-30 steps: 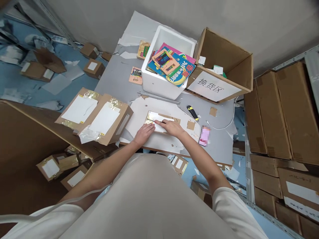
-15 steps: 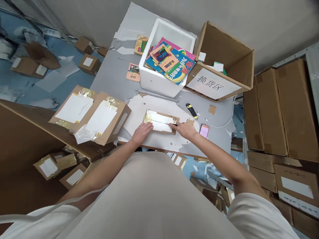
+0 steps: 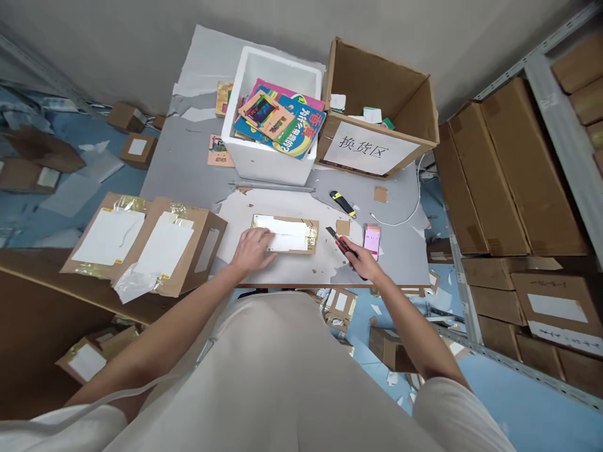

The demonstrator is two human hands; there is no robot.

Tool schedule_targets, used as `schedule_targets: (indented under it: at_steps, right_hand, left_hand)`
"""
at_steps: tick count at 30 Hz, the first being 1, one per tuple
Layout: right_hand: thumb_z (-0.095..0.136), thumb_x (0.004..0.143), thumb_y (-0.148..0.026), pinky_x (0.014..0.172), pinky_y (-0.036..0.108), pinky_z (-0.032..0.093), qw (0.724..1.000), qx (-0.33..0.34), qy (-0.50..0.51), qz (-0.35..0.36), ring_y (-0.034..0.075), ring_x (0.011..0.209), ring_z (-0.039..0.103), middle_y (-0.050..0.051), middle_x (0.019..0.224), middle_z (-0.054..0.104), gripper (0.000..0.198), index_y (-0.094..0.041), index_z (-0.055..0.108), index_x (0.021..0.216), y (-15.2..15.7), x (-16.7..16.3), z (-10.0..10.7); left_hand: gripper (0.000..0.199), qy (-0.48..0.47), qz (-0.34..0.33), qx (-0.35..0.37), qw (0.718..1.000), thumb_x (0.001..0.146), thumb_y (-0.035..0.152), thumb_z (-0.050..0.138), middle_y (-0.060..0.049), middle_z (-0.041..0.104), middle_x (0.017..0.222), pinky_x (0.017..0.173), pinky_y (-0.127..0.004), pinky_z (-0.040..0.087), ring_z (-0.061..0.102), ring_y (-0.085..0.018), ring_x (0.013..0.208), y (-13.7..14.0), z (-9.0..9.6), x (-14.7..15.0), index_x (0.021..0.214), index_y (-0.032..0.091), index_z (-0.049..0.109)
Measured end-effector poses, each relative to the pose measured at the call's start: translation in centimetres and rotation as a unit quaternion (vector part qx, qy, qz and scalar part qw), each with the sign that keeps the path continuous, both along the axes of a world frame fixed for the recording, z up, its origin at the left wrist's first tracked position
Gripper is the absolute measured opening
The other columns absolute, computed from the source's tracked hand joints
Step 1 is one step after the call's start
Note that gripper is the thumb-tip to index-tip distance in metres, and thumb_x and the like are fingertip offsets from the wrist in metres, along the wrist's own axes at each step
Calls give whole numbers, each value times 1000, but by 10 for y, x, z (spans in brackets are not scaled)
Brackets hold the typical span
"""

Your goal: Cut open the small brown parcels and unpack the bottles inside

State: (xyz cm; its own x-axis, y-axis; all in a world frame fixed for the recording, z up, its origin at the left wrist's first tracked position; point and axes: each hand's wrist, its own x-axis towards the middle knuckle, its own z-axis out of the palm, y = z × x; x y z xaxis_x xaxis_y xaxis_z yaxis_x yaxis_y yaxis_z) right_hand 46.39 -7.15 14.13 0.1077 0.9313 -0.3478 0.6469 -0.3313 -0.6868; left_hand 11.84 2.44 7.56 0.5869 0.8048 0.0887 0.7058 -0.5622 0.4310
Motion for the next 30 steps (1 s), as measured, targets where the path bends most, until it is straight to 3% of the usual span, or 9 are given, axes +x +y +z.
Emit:
schedule_targets:
  at_steps: [3,6,12,16,20,23,27,30]
  right_hand:
    - [50,86,-33,48,24,47,981,-55,165,-87,9,49,51,-2,77,61,60,-26,40,145,-5,-18,-31]
    - [54,82,-36,44,22,46,956,-56,246,-150,7,49,51,-2,82,60,65,-28,38,145,-5,-35,-45]
    - [57,83,-39,45,22,48,943,-62,299,-134,8,51,52,-2,77,60,70,-25,33,148,-2,-38,-50]
    - [60,82,-39,45,23,48,939,-79,320,-97,7,50,52,0,84,62,69,-28,36,146,5,-28,-55]
    - [60,82,-34,43,21,46,953,-82,289,-49,5,46,50,0,88,64,64,-27,42,143,12,-15,-52]
    - [61,81,-29,41,19,44,965,-77,251,3,5,44,50,-2,79,66,60,-26,48,139,17,-7,-47]
    - [58,82,-28,40,20,45,968,-84,236,31,7,41,49,-4,66,63,65,-23,41,144,20,-5,-45]
    - [57,83,-28,42,20,46,968,-76,237,39,7,43,50,-3,72,66,63,-23,42,144,19,-6,-45]
  left_hand:
    - [99,21,-43,-2,999,58,65,71,-21,38,147,114,-54,15,27,-41,139,25,5,8,138,14,44]
    - [114,47,-65,-32,996,53,71,71,-21,30,152,115,-56,6,21,-42,141,43,1,14,144,12,36]
    - [117,89,-66,-44,993,53,74,67,-20,33,150,116,-54,5,24,-40,141,47,-3,14,147,13,30]
    - [116,75,-58,-36,995,52,73,66,-19,39,146,116,-53,6,30,-39,137,46,-2,14,145,13,32]
    - [115,63,-29,-22,997,50,72,68,-20,41,143,115,-52,8,33,-39,134,45,-4,17,143,14,35]
    - [117,57,-40,-24,997,47,72,70,-20,42,142,115,-52,8,34,-39,132,45,-5,18,143,14,36]
    - [117,52,-33,-21,998,47,72,70,-20,44,140,114,-53,10,35,-40,130,45,-5,18,143,13,36]
    - [117,50,-39,-17,998,47,72,69,-20,44,139,114,-53,11,36,-40,129,45,-5,18,142,13,37]
